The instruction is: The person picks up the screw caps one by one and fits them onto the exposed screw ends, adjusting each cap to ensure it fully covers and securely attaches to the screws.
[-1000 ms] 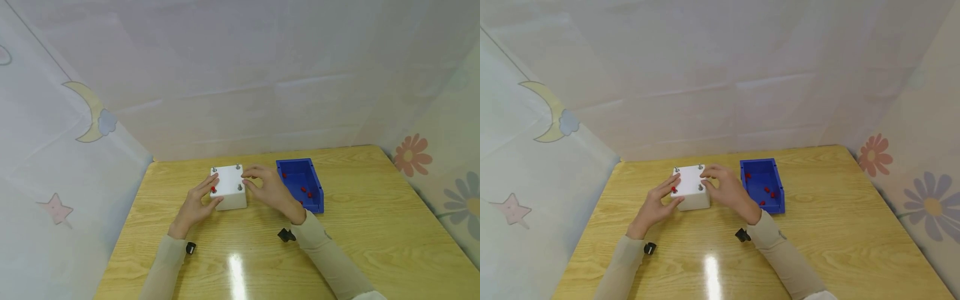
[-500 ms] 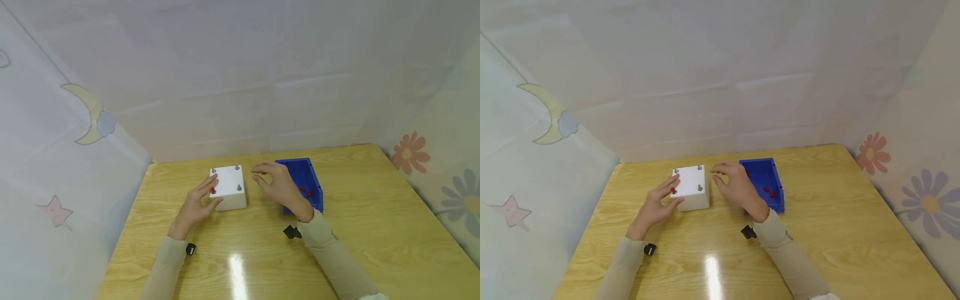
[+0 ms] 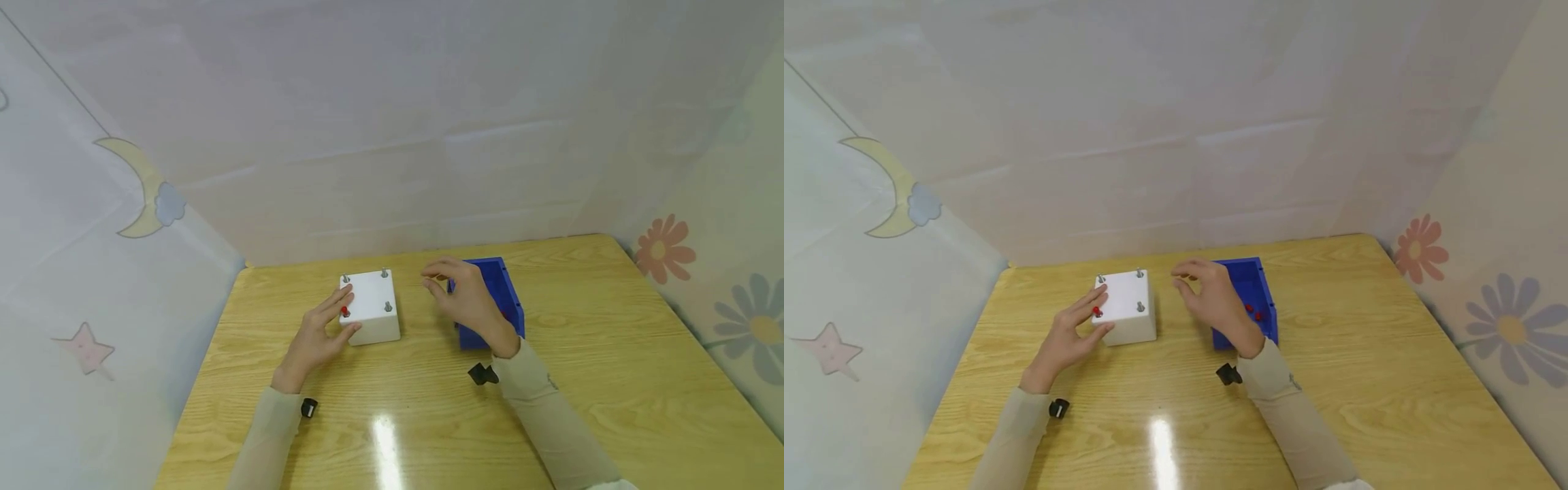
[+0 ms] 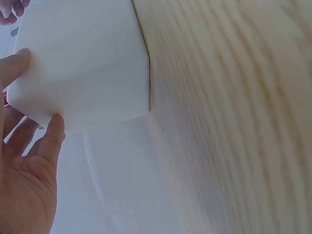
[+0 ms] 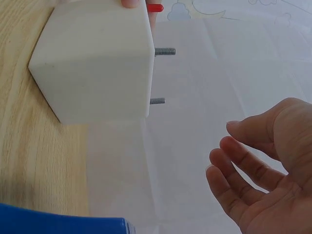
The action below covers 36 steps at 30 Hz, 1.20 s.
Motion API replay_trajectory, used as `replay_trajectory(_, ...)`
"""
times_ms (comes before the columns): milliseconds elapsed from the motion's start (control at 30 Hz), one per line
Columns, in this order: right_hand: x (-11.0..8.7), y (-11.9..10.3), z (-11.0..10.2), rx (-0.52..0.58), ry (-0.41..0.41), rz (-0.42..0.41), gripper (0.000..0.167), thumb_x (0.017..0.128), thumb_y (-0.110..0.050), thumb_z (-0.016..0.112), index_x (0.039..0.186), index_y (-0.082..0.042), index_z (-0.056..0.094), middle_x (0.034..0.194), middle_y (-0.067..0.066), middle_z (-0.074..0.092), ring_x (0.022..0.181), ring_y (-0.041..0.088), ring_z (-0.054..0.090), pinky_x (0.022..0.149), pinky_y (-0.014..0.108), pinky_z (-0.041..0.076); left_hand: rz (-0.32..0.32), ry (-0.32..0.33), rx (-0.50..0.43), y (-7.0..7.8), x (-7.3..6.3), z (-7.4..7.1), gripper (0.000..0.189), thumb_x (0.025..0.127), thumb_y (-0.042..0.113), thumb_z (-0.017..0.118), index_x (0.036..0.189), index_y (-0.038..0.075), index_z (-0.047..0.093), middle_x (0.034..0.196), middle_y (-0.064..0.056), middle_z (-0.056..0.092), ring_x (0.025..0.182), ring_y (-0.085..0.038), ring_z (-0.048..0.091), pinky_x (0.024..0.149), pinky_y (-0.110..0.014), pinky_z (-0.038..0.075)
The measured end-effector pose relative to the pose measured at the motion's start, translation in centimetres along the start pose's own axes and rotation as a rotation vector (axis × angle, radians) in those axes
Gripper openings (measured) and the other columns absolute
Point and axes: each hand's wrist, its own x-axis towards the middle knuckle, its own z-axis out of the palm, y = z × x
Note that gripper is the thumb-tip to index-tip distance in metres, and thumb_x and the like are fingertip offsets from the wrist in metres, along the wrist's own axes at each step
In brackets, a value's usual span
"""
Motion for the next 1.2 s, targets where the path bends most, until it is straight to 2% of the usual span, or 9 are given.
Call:
replay_trajectory(200,0.1,0.7,-0.6,-0.007,0.018,0.028,0.016,0.098,-0.004,0.077,0.114,-0.006,0.082,0.115,0.009,0.078,0.086,0.020,0.069,0.067,0.038,0.055,0.016,0.009,0.012,0.0,0.0,-0.1,0.062,0.093,0.011,0.085,0.148,-0.004,0.059,0.161,-0.017,0.052,0.150,-0.043,0.046,0.117,-0.056,0.046)
replay_trajectory(267,0.2,0.8,-0.7,-0.005,0.025,0.032,0.016,0.098,-0.004,0.077,0.114,-0.005,0.081,0.115,0.010,0.078,0.083,0.019,0.067,0.063,0.040,0.054,0.019,0.011,0.014,0.0,0.0,-0.1,0.062,0.093,0.011,0.085,0.148,-0.004,0.059,0.161,-0.017,0.053,0.150,-0.043,0.047,0.117,-0.056,0.046)
replay_trajectory(533,0.1,1.5,-0.8,-0.025,0.022,0.056,0.017,0.099,-0.002,0.075,0.116,-0.003,0.081,0.116,0.012,0.076,0.077,0.017,0.062,0.059,0.032,0.049,0.019,0.011,0.004,-0.2,0.0,-0.1,0.061,0.093,0.011,0.085,0.148,-0.003,0.060,0.161,-0.016,0.053,0.151,-0.043,0.046,0.117,-0.056,0.046)
replay_trajectory(767,-0.2,2.6,-0.8,-0.020,0.019,0.082,0.018,0.100,0.001,0.073,0.117,0.000,0.079,0.118,0.015,0.075,0.091,0.027,0.073,0.072,0.049,0.063,0.009,-0.003,0.002,-0.2,-0.1,0.0,0.063,0.093,0.012,0.085,0.149,-0.002,0.060,0.162,-0.015,0.052,0.152,-0.041,0.046,0.119,-0.052,0.045)
replay_trajectory(1000,-0.4,3.5,-1.0,-0.046,0.026,0.104,0.019,0.098,0.003,0.074,0.116,-0.002,0.080,0.118,0.015,0.074,0.097,0.031,0.075,0.082,0.048,0.065,0.010,-0.003,0.015,-0.3,-0.1,0.0,0.063,0.094,0.013,0.085,0.148,-0.003,0.060,0.162,-0.016,0.052,0.151,-0.042,0.046,0.118,-0.053,0.046)
replay_trajectory(1200,-0.6,4.2,-1.1,-0.061,0.053,0.108,0.019,0.096,0.005,0.074,0.113,0.000,0.080,0.114,0.018,0.075,0.095,0.034,0.075,0.080,0.051,0.065,0.001,-0.007,0.018,-0.2,-0.1,0.0,0.062,0.094,0.014,0.085,0.148,-0.003,0.060,0.162,-0.015,0.052,0.151,-0.042,0.046,0.118,-0.054,0.046)
